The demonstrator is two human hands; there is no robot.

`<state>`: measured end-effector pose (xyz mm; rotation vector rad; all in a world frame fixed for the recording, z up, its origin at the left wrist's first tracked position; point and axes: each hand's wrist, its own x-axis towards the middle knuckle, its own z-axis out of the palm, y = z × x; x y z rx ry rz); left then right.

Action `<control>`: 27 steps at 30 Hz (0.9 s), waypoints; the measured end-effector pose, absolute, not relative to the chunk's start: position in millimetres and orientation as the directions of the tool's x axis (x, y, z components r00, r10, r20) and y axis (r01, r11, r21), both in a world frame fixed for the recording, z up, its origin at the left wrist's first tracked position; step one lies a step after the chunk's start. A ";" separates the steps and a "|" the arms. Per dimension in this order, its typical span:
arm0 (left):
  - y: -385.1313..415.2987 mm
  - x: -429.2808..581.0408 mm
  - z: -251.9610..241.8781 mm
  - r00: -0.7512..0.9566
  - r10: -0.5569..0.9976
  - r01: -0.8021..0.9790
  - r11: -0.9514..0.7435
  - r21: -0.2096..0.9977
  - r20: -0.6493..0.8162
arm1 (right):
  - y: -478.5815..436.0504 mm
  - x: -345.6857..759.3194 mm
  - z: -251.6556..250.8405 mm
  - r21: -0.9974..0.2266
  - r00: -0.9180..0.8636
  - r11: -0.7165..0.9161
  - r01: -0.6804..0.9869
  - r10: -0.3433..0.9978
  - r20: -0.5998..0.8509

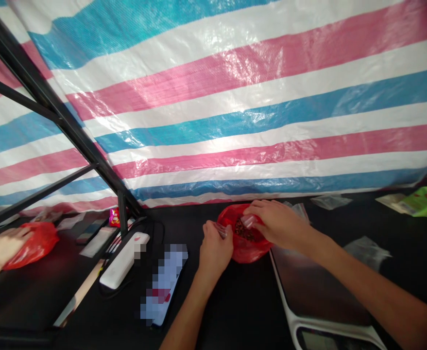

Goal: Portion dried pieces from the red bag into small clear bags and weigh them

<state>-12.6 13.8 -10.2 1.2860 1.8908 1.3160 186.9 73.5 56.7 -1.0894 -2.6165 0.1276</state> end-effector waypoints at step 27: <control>27.8 -14.7 -34.1 -0.448 0.883 -0.006 0.153 0.988 -0.139 | 62.0 172.1 43.5 -0.214 -0.715 0.693 0.688 0.698 -0.038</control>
